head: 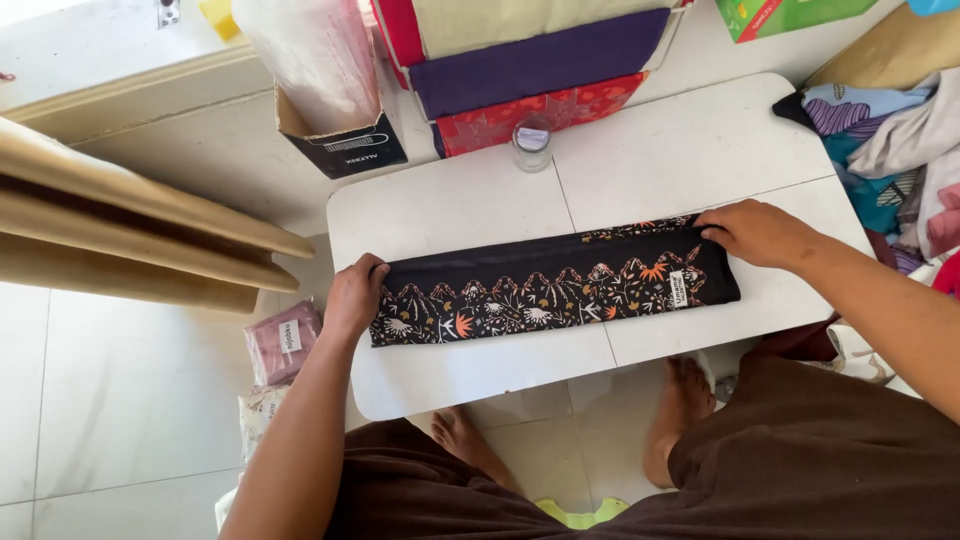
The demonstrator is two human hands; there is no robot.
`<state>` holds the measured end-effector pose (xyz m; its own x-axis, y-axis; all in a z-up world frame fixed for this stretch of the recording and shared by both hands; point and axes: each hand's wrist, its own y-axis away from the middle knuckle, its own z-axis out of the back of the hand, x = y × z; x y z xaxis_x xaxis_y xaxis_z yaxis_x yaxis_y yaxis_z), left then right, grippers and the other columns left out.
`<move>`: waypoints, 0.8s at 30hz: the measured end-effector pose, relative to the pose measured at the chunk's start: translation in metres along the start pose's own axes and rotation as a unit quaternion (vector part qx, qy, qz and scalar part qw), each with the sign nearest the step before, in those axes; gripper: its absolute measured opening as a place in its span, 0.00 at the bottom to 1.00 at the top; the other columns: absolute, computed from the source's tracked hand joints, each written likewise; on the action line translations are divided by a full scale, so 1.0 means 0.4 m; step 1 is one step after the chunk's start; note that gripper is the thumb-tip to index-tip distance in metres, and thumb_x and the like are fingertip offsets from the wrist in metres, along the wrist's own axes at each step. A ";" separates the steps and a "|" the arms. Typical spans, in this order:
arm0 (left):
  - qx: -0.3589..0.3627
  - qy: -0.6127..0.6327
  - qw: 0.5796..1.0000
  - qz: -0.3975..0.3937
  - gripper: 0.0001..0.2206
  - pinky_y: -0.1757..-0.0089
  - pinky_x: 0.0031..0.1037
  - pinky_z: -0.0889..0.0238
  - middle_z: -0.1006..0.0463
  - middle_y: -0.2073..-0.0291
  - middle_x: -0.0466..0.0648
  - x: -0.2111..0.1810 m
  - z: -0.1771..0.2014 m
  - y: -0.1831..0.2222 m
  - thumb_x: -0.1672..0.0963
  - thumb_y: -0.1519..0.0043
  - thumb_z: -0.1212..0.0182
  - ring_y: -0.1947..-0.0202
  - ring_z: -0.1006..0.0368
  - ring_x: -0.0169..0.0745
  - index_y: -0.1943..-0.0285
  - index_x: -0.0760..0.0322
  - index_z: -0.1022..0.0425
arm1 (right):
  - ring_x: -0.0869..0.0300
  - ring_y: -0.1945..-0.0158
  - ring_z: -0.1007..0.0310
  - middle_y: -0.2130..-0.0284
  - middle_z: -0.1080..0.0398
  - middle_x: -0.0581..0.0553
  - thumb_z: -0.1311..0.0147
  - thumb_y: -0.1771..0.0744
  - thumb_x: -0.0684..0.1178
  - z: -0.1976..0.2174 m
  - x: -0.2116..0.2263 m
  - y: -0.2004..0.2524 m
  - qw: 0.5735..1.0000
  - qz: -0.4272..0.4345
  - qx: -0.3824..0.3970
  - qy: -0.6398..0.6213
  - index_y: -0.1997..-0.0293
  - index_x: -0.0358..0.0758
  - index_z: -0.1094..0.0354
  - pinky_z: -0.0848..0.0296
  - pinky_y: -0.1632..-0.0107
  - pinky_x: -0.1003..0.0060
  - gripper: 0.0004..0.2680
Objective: Folding a black patterned cloth, cleaning it with a lint roller, and packing it into a plastic bag.
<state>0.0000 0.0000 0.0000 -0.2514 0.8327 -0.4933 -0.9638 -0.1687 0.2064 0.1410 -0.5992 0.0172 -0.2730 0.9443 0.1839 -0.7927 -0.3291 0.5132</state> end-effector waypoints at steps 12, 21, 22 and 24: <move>-0.025 -0.076 0.995 0.052 0.09 0.66 0.49 0.36 0.20 0.62 0.60 -0.037 0.020 0.009 0.53 0.29 0.48 0.63 0.26 0.66 0.52 0.62 0.27 | 0.48 0.46 0.25 0.45 0.26 0.52 0.63 0.28 0.54 -0.007 0.057 0.017 0.995 -0.028 -0.081 0.059 0.38 0.59 0.32 0.24 0.54 0.49 0.14; 0.058 -0.109 0.988 -0.091 0.16 0.65 0.44 0.31 0.18 0.64 0.51 -0.161 0.108 0.062 0.48 0.29 0.51 0.64 0.22 0.55 0.58 0.62 0.27 | 0.49 0.52 0.26 0.50 0.32 0.44 0.47 0.34 0.63 0.046 0.095 0.066 0.979 0.128 -0.146 0.058 0.44 0.47 0.33 0.27 0.49 0.54 0.17; 0.060 -0.107 0.988 -0.093 0.16 0.65 0.44 0.31 0.18 0.64 0.51 -0.152 0.099 0.082 0.48 0.29 0.51 0.64 0.22 0.55 0.58 0.62 0.27 | 0.49 0.52 0.26 0.50 0.32 0.44 0.47 0.34 0.63 0.043 0.098 0.071 0.980 0.125 -0.145 0.058 0.44 0.47 0.33 0.27 0.49 0.54 0.17; 0.120 -0.149 0.970 -0.149 0.13 0.53 0.47 0.29 0.20 0.59 0.51 -0.144 0.078 0.111 0.51 0.42 0.30 0.52 0.22 0.57 0.53 0.57 0.24 | 0.49 0.40 0.29 0.49 0.32 0.46 0.41 0.38 0.72 0.044 0.095 0.086 0.981 0.171 -0.036 0.082 0.46 0.49 0.33 0.26 0.40 0.56 0.23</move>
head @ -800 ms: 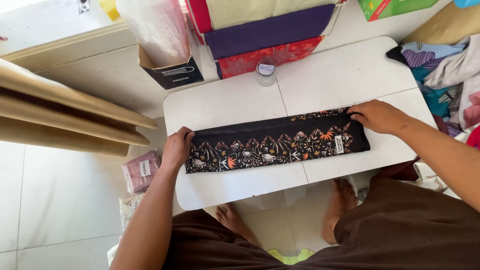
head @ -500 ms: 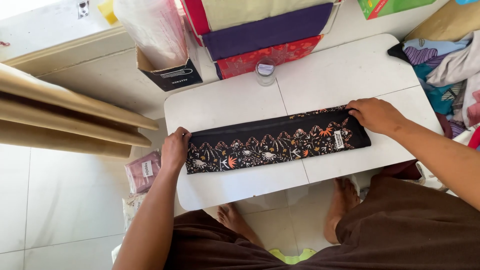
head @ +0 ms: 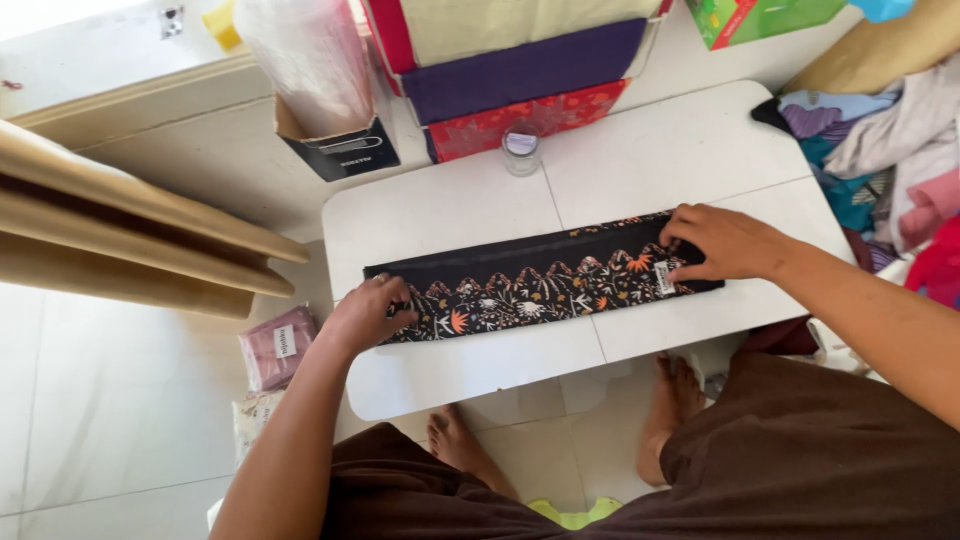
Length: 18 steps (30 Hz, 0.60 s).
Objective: Folding a black patterned cloth, cleaning it with a lint roller, and packing it into a plastic bag.
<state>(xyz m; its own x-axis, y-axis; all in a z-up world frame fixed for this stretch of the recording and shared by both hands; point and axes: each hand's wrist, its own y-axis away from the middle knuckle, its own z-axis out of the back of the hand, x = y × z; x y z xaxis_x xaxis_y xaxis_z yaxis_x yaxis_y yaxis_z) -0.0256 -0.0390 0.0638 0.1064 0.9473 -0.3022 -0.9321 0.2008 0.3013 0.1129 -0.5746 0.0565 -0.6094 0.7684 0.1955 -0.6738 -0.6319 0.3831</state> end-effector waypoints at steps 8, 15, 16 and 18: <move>0.046 -0.094 0.994 0.012 0.38 0.40 0.47 0.34 0.36 0.37 0.48 0.037 -0.050 0.056 0.45 0.51 0.25 0.32 0.38 0.53 0.31 0.45 0.39 | 0.47 0.34 0.34 0.42 0.36 0.43 0.27 0.43 0.66 0.010 0.036 0.034 0.995 -0.038 0.089 0.038 0.36 0.48 0.41 0.28 0.36 0.55 0.33; -0.079 -0.035 0.987 0.133 0.30 0.50 0.47 0.34 0.24 0.48 0.57 0.062 -0.037 0.072 0.38 0.36 0.48 0.49 0.29 0.57 0.41 0.63 0.36 | 0.60 0.38 0.34 0.40 0.43 0.56 0.30 0.41 0.68 -0.010 0.017 0.010 0.987 -0.081 0.132 0.036 0.35 0.64 0.44 0.25 0.50 0.58 0.30; -0.082 -0.037 0.986 0.141 0.30 0.50 0.47 0.34 0.24 0.48 0.57 0.042 -0.022 0.089 0.38 0.36 0.48 0.49 0.29 0.57 0.41 0.63 0.36 | 0.60 0.38 0.34 0.40 0.43 0.56 0.30 0.41 0.68 -0.014 0.019 0.010 0.988 -0.073 0.130 0.038 0.35 0.64 0.44 0.25 0.50 0.58 0.30; -0.011 0.214 0.930 0.300 0.38 0.49 0.44 0.32 0.19 0.52 0.57 -0.003 0.008 0.117 0.37 0.40 0.49 0.48 0.23 0.54 0.33 0.67 0.39 | 0.60 0.38 0.34 0.38 0.44 0.56 0.33 0.40 0.70 -0.023 0.016 0.014 0.988 -0.079 0.127 0.038 0.33 0.65 0.45 0.22 0.48 0.58 0.31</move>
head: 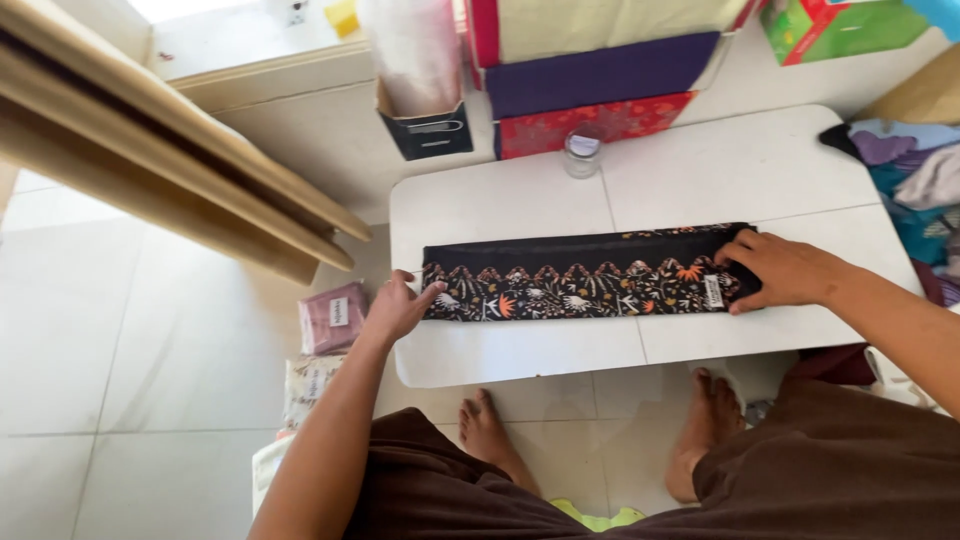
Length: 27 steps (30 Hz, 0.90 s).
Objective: Folding a black patterned cloth, cleaning it with a lint roller, and packing it into a plastic bag.
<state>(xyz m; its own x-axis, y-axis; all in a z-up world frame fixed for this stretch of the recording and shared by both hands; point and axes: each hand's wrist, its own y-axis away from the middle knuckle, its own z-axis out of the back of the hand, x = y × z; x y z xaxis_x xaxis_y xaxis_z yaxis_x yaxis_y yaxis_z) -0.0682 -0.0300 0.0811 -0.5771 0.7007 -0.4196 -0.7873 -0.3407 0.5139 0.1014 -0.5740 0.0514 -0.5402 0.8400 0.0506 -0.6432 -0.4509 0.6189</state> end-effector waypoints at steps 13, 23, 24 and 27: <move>0.089 0.147 0.985 -0.027 0.28 0.55 0.31 0.38 0.25 0.51 0.48 0.140 -0.036 -0.047 0.50 0.39 0.35 0.52 0.29 0.40 0.32 0.53 0.41 | 0.63 0.39 0.32 0.38 0.43 0.59 0.35 0.40 0.72 -0.002 0.017 0.003 1.000 -0.019 0.002 0.012 0.34 0.67 0.45 0.22 0.48 0.63 0.30; 0.072 -0.008 0.997 -0.017 0.18 0.56 0.38 0.31 0.17 0.53 0.51 0.088 -0.026 -0.026 0.50 0.33 0.45 0.56 0.23 0.47 0.38 0.57 0.40 | 0.64 0.39 0.32 0.39 0.42 0.61 0.36 0.40 0.72 -0.006 0.005 -0.003 1.000 -0.021 0.003 -0.010 0.35 0.68 0.44 0.23 0.46 0.64 0.28; 0.056 -0.054 0.997 -0.011 0.21 0.56 0.41 0.28 0.17 0.51 0.53 0.062 -0.015 -0.008 0.48 0.33 0.47 0.55 0.21 0.49 0.36 0.58 0.42 | 0.64 0.39 0.32 0.39 0.41 0.61 0.35 0.40 0.72 -0.008 0.001 -0.007 1.000 -0.018 0.003 -0.011 0.35 0.68 0.44 0.24 0.46 0.65 0.29; -0.192 -0.202 0.919 -0.279 0.14 0.61 0.38 0.32 0.29 0.56 0.53 0.086 -0.046 -0.050 0.51 0.33 0.42 0.60 0.31 0.49 0.49 0.64 0.34 | 0.61 0.38 0.34 0.39 0.42 0.58 0.36 0.40 0.73 -0.020 -0.016 -0.017 1.000 -0.010 -0.003 -0.005 0.35 0.67 0.44 0.25 0.43 0.61 0.28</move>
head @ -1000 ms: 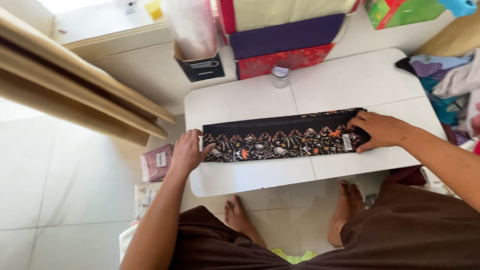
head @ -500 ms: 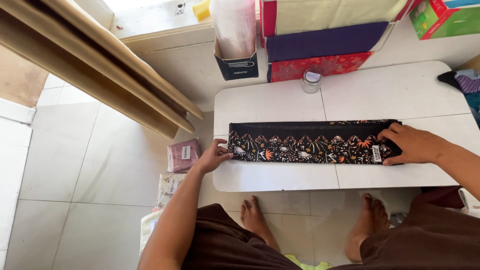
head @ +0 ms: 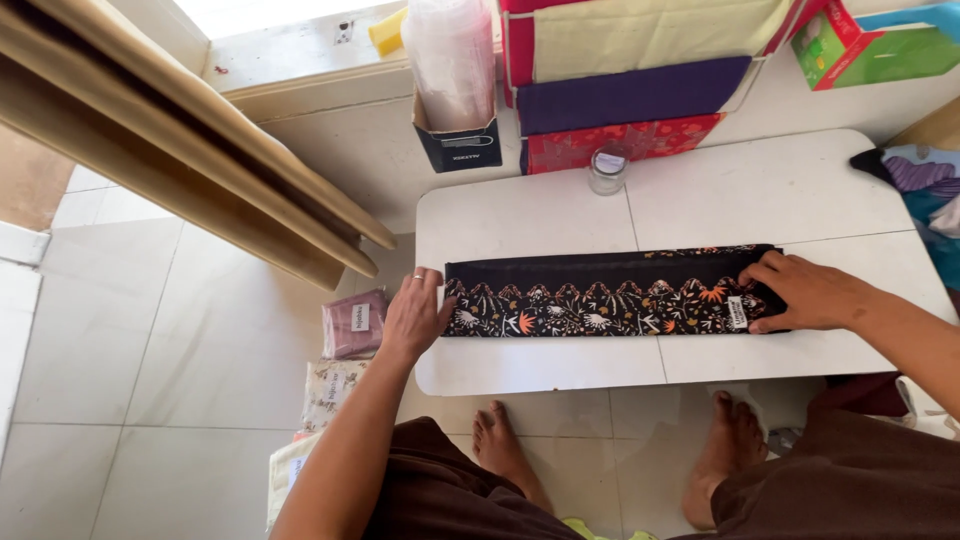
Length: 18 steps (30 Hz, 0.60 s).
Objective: Folding a black patterned cloth, cleaning it with a lint roller, and packing it into a plastic bag.
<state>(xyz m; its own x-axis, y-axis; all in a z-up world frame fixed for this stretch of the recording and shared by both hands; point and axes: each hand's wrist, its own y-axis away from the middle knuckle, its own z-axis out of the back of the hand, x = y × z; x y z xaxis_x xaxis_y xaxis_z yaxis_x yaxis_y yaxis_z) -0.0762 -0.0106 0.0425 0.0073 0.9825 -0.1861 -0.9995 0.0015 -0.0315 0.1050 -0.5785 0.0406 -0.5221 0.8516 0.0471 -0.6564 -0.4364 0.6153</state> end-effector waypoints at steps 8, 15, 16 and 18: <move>0.162 -0.080 0.983 -0.035 0.24 0.44 0.44 0.30 0.41 0.31 0.45 -0.018 -0.043 -0.010 0.49 0.34 0.46 0.29 0.44 0.46 0.29 0.48 0.41 | 0.42 0.37 0.32 0.44 0.35 0.40 0.30 0.43 0.72 -0.008 -0.012 0.012 0.995 0.068 -0.068 -0.019 0.39 0.51 0.40 0.28 0.37 0.49 0.32; 0.180 -0.139 0.974 -0.012 0.29 0.35 0.50 0.44 0.45 0.28 0.47 -0.035 0.020 -0.030 0.45 0.37 0.40 0.24 0.50 0.48 0.27 0.45 0.43 | 0.56 0.63 0.30 0.67 0.34 0.49 0.56 0.33 0.76 0.278 0.022 0.099 0.695 -0.022 -0.629 0.347 0.55 0.51 0.31 0.31 0.56 0.61 0.20; 0.179 -0.139 0.974 -0.015 0.29 0.35 0.50 0.44 0.45 0.28 0.47 -0.030 0.031 -0.043 0.45 0.37 0.40 0.24 0.50 0.48 0.27 0.45 0.43 | 0.56 0.63 0.30 0.67 0.34 0.49 0.56 0.33 0.76 0.353 0.021 0.137 0.696 -0.026 -0.628 0.348 0.55 0.51 0.31 0.31 0.56 0.61 0.20; 0.298 -0.075 0.952 0.012 0.28 0.34 0.47 0.40 0.42 0.28 0.49 -0.023 0.048 -0.058 0.44 0.33 0.47 0.30 0.41 0.46 0.26 0.49 0.44 | 0.50 0.55 0.37 0.53 0.35 0.41 0.39 0.33 0.69 0.489 0.020 0.220 0.678 -0.160 -0.640 0.324 0.43 0.42 0.36 0.36 0.59 0.59 0.23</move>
<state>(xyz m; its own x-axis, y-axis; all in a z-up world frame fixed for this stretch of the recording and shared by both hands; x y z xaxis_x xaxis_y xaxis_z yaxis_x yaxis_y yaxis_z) -0.0537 -0.0163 0.0636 0.0245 0.9991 -0.0353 -0.8400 0.0397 0.5412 0.1495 -0.5533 0.2490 -0.0991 0.8366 -0.5388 -0.5108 -0.5075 -0.6940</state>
